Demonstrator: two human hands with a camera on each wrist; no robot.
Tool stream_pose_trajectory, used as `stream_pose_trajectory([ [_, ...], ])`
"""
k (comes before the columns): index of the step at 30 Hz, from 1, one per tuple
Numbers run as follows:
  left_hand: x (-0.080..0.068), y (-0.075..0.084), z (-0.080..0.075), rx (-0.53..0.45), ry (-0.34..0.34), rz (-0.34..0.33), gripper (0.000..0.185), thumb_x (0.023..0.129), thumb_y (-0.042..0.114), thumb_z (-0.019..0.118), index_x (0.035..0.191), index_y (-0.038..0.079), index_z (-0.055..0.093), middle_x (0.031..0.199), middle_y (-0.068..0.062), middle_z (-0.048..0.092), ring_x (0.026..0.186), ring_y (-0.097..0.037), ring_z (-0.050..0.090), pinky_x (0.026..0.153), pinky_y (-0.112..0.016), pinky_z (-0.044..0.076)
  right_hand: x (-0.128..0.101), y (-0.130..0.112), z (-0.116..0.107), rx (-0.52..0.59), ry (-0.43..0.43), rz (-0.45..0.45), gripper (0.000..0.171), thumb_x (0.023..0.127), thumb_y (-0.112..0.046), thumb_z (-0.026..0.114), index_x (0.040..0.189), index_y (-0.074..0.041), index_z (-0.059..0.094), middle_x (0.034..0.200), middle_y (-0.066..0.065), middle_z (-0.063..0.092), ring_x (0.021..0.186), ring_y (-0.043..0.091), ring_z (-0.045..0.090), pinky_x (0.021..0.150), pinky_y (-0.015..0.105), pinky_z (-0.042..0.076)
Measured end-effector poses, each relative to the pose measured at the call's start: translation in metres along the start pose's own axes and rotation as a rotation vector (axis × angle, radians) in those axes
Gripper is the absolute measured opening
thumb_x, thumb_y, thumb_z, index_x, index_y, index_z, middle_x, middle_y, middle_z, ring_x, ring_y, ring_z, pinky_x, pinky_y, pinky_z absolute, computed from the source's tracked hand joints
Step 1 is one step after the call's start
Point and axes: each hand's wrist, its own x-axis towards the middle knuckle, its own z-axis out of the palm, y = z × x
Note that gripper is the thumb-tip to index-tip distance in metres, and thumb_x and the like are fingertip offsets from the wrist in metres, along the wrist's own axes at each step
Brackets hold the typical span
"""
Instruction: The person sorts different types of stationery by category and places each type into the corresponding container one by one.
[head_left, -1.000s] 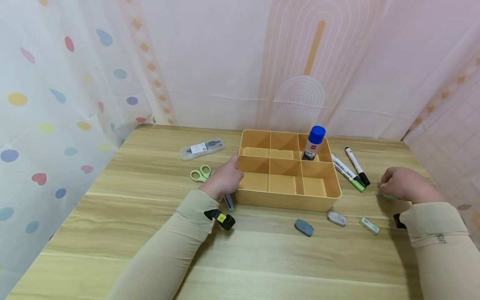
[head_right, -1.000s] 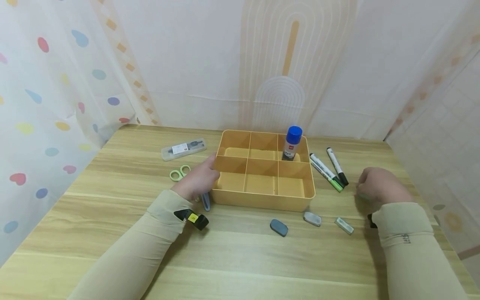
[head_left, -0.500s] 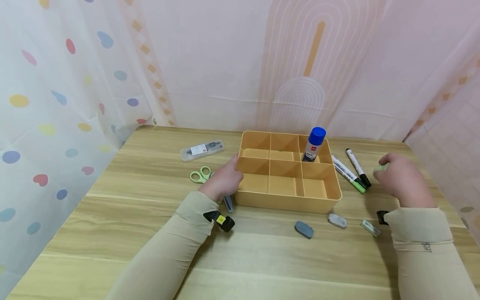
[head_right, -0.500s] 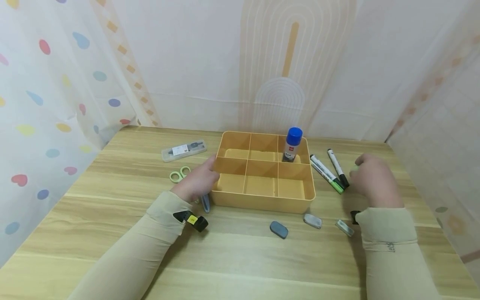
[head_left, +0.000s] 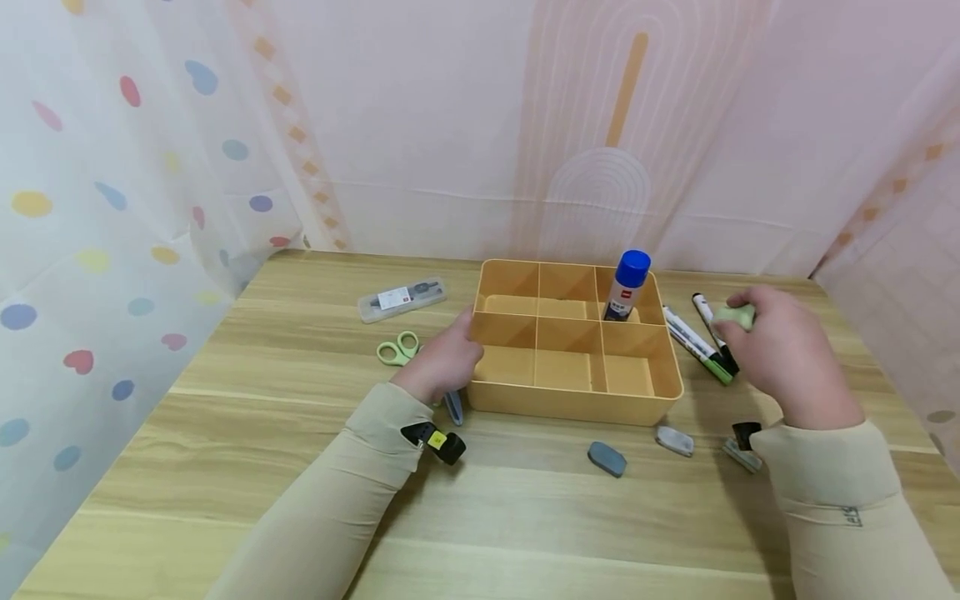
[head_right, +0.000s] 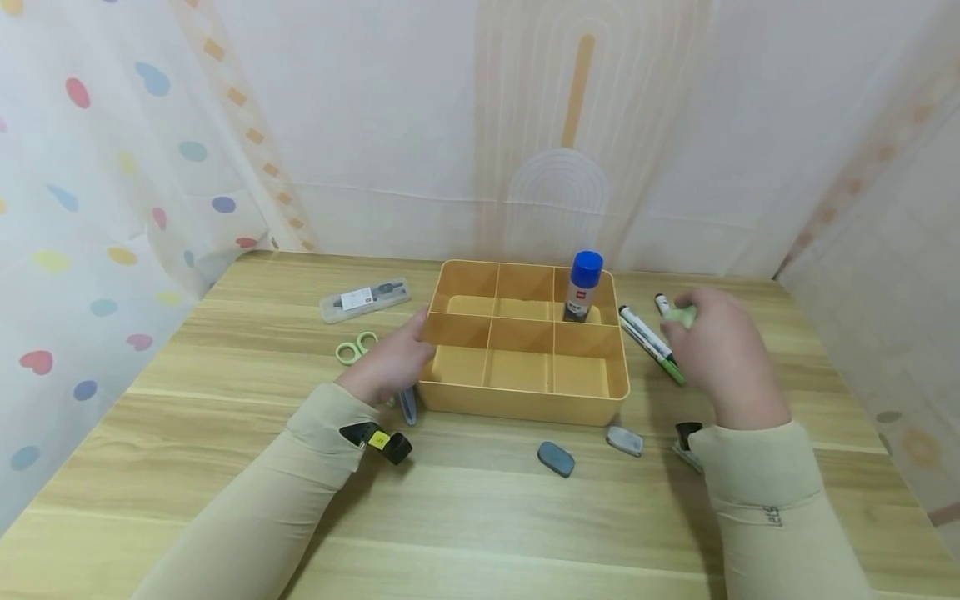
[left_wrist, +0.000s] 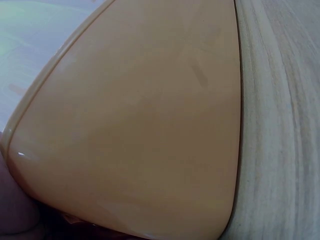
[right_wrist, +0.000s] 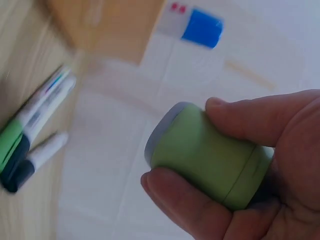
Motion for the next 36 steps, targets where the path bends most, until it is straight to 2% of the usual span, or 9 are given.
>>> stream_pose_trajectory([
  [6, -0.002, 0.001, -0.001, 0.005, 0.002, -0.004, 0.071, 0.104, 0.007, 0.037, 0.170, 0.020, 0.016, 0.166, -0.017, 0.041, 0.148, -0.040, 0.042, 0.124, -0.064, 0.029, -0.010, -0.019, 0.002, 0.043, 0.047, -0.085, 0.040, 0.104, -0.028, 0.063, 0.133, -0.001, 0.061, 0.122, 0.027, 0.062, 0.096, 0.041, 0.059, 0.072, 0.046, 0.046],
  [13, -0.003, 0.001, -0.001, -0.003, 0.001, 0.000, 0.071, 0.104, 0.007, 0.037, 0.170, 0.021, 0.015, 0.166, -0.017, 0.041, 0.150, -0.040, 0.041, 0.125, -0.063, 0.028, -0.020, -0.041, 0.012, 0.089, 0.071, -0.181, 0.032, 0.104, -0.024, 0.065, 0.127, -0.002, 0.063, 0.125, 0.023, 0.062, 0.097, 0.038, 0.060, 0.077, 0.046, 0.047],
  [19, -0.003, 0.001, -0.001, -0.027, -0.004, 0.004, 0.072, 0.103, 0.006, 0.037, 0.170, 0.022, 0.016, 0.166, -0.016, 0.041, 0.150, -0.039, 0.040, 0.125, -0.063, 0.027, -0.021, -0.051, 0.025, 0.097, -0.014, -0.247, 0.025, 0.104, -0.023, 0.065, 0.122, -0.006, 0.066, 0.117, 0.017, 0.063, 0.090, 0.031, 0.057, 0.072, 0.038, 0.046],
  [26, -0.002, 0.001, 0.000, -0.014, -0.004, -0.002, 0.071, 0.103, 0.007, 0.036, 0.170, 0.021, 0.015, 0.166, -0.017, 0.041, 0.148, -0.040, 0.043, 0.124, -0.063, 0.029, -0.024, -0.061, 0.042, 0.070, -0.121, -0.268, 0.022, 0.105, -0.024, 0.065, 0.121, -0.009, 0.064, 0.112, 0.012, 0.060, 0.086, 0.026, 0.053, 0.067, 0.034, 0.046],
  [36, -0.001, 0.000, 0.001, -0.011, 0.001, -0.005, 0.071, 0.103, 0.007, 0.038, 0.169, 0.021, 0.018, 0.166, -0.016, 0.042, 0.147, -0.039, 0.044, 0.125, -0.063, 0.029, -0.020, -0.061, 0.068, 0.025, -0.153, -0.297, 0.021, 0.106, -0.020, 0.062, 0.122, -0.008, 0.064, 0.112, 0.013, 0.059, 0.082, 0.022, 0.054, 0.067, 0.033, 0.048],
])
